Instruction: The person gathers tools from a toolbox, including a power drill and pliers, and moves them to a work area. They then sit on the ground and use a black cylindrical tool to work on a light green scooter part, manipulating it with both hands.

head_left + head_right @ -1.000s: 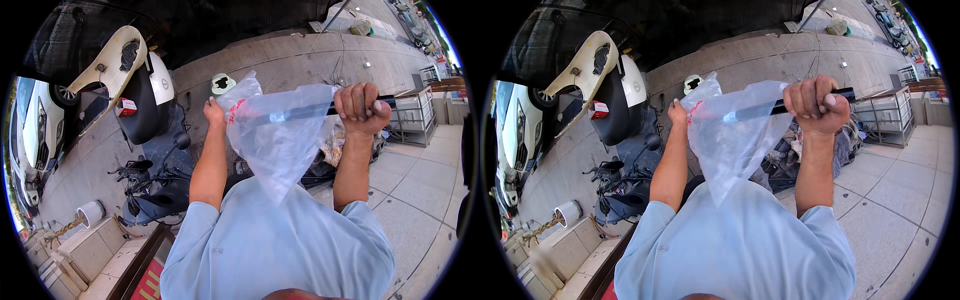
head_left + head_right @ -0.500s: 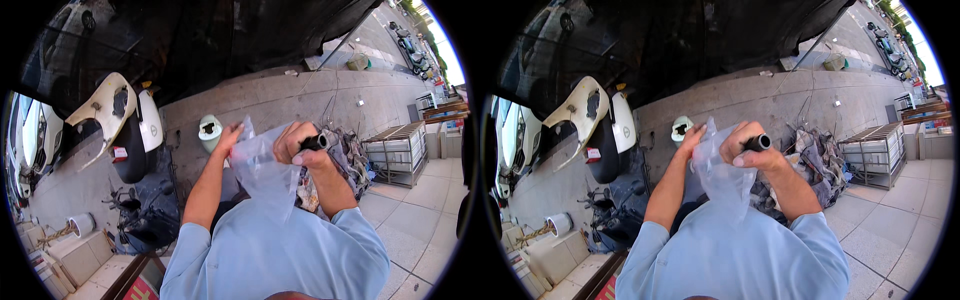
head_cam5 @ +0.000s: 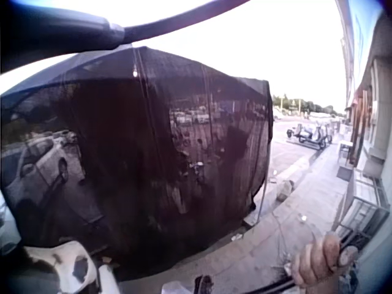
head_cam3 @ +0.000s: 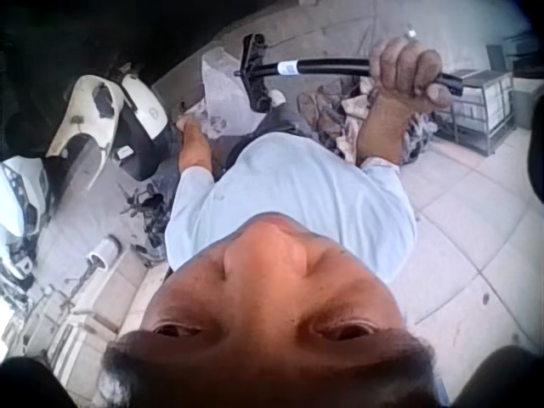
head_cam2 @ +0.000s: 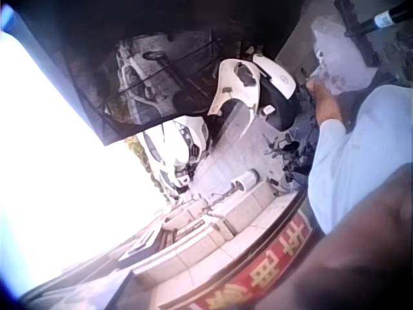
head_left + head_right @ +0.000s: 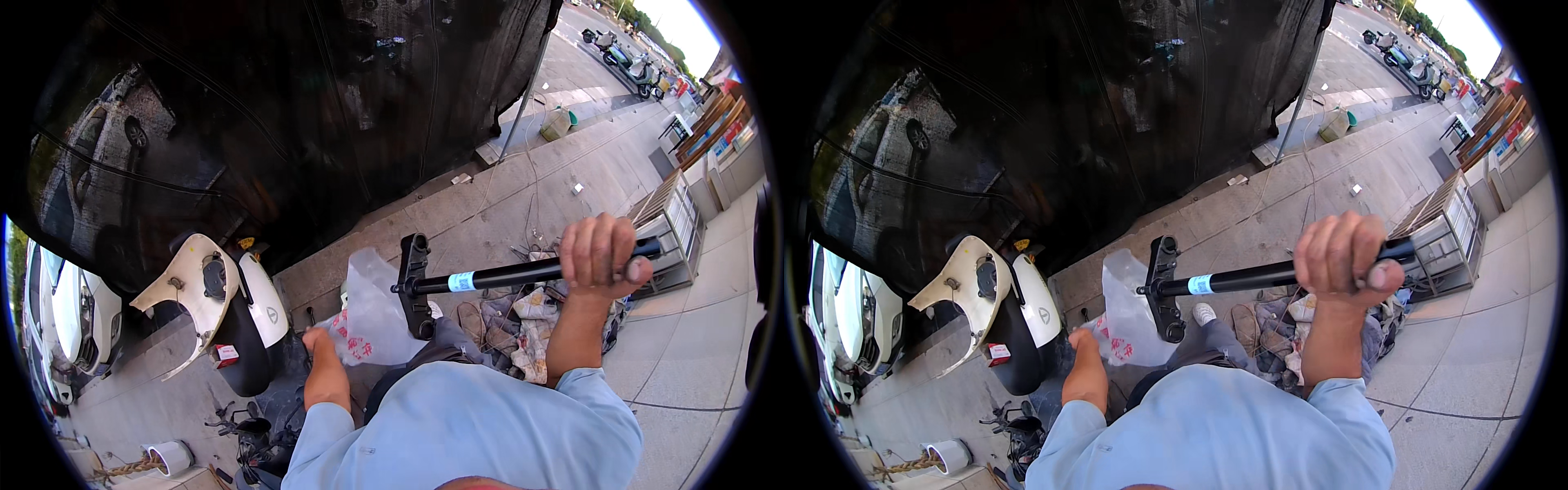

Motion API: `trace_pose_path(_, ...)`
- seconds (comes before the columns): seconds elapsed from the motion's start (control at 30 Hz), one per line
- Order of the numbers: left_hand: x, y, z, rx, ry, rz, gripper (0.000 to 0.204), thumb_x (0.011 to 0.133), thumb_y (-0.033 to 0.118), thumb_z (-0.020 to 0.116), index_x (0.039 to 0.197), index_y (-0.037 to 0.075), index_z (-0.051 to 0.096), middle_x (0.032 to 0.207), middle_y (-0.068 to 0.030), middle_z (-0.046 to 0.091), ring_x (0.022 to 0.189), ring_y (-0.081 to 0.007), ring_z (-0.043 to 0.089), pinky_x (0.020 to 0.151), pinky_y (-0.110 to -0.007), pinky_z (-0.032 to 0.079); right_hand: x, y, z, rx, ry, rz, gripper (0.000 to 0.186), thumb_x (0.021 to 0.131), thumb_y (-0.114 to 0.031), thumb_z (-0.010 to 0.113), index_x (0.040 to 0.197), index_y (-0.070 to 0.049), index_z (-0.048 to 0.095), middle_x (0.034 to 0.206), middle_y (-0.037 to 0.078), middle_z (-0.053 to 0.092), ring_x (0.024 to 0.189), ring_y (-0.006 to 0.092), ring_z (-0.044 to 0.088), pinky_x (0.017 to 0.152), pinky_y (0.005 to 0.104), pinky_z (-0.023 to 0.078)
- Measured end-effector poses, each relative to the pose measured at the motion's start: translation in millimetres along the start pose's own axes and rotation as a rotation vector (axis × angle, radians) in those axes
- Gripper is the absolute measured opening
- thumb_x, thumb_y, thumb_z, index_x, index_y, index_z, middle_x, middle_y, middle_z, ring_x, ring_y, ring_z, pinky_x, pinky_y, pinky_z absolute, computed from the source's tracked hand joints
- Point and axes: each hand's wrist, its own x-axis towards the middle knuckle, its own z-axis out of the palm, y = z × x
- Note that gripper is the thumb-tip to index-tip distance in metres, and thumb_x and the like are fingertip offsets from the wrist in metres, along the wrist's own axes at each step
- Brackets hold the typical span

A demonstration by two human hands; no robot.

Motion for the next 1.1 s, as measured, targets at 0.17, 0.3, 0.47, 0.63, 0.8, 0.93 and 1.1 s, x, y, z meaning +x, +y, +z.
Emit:
trace_pose_path(0.17, -31.8, -117.8, -85.6, -0.035, 0.19, -0.089, 0.054, 0.099, 0.047, 0.057, 0.124, 0.0, 0.061, 0.114, -0.022, 0.07, 0.104, -0.0421, 0.068, 0.089, -0.053, 0.053, 23.6, -18.6, -21.9, -0.29, 0.286, 0.018, 0.035, 0.086, -0.024, 0.057, 0.06, -0.014, 0.037, 0.044, 0.001, 0.041, 0.036, 0.0126, 0.037, 0.044, 0.0312, 0.041)
trace_pose_path(0.3, -100.1, -179.1, -119.1, 0.213, 0.124, 0.228, 0.065, 0.093, 0.052, 0.063, 0.13, -0.001, 0.052, 0.112, -0.0297, 0.068, 0.105, -0.044, 0.067, 0.089, -0.054, 0.053, 36.1, 38.5, -69.4, -0.402, 0.34, 0.206, 0.035, 0.085, -0.017, 0.061, 0.06, -0.01, 0.039, 0.048, 0.004, 0.04, 0.04, 0.013, 0.034, 0.044, 0.0313, 0.032)
trace_pose_path(0.47, -173.6, -238.3, -81.8, 0.004, -0.809, -0.123, 0.109, 0.07, 0.068, 0.079, 0.136, -0.014, 0.051, 0.129, -0.0274, 0.062, 0.12, -0.0401, 0.059, 0.1, -0.052, 0.047, 27.1, 89.2, -123.1, -0.543, 0.382, 0.404, 0.033, 0.084, -0.015, 0.062, 0.06, -0.01, 0.039, 0.052, 0.005, 0.042, 0.044, 0.0138, 0.036, 0.047, 0.0307, 0.032)
trace_pose_path(0.63, -241.6, -289.6, 4.7, -0.308, -1.151, -0.327, 0.085, 0.08, 0.058, 0.074, 0.139, -0.001, 0.056, 0.145, -0.019, 0.053, 0.128, -0.0369, 0.053, 0.104, -0.049, 0.044, 26.0, 111.4, -147.7, -0.397, 0.234, 0.615, 0.031, 0.088, -0.022, 0.054, 0.064, -0.014, 0.036, 0.052, 0.0, 0.034, 0.05, 0.0131, 0.034, 0.058, 0.032, 0.035)
trace_pose_path(0.8, -204.4, -326.3, 25.6, -0.334, -0.507, -0.302, 0.068, 0.075, 0.038, 0.083, 0.122, -0.007, 0.065, 0.121, -0.0226, 0.068, 0.108, -0.0333, 0.067, 0.09, -0.042, 0.053, 25.5, 148.4, -167.8, -0.269, 0.194, 0.791, 0.033, 0.089, -0.027, 0.054, 0.064, -0.017, 0.036, 0.053, -0.001, 0.031, 0.052, 0.0121, 0.033, 0.062, 0.0307, 0.032)
trace_pose_path(0.93, -166.5, -312.1, 5.1, -0.309, -0.114, -0.173, 0.069, 0.078, 0.033, 0.082, 0.128, -0.008, 0.058, 0.12, -0.0272, 0.066, 0.11, -0.0373, 0.066, 0.096, -0.042, 0.051, 24.2, 173.7, -161.1, -0.224, 0.115, 0.841, 0.032, 0.089, -0.026, 0.054, 0.063, -0.016, 0.037, 0.054, 0.0, 0.033, 0.053, 0.0122, 0.033, 0.063, 0.0311, 0.032)
trace_pose_path(1.1, -145.9, -282.0, -32.1, -0.336, 0.149, -0.126, 0.06, 0.079, 0.02, 0.08, 0.126, -0.007, 0.055, 0.119, -0.0272, 0.065, 0.113, -0.0403, 0.064, 0.098, -0.044, 0.048, 27.1, 194.2, -147.7, -0.234, 0.017, 0.839, 0.031, 0.089, -0.023, 0.053, 0.063, -0.015, 0.037, 0.054, 0.001, 0.034, 0.054, 0.0131, 0.033, 0.064, 0.0321, 0.033)
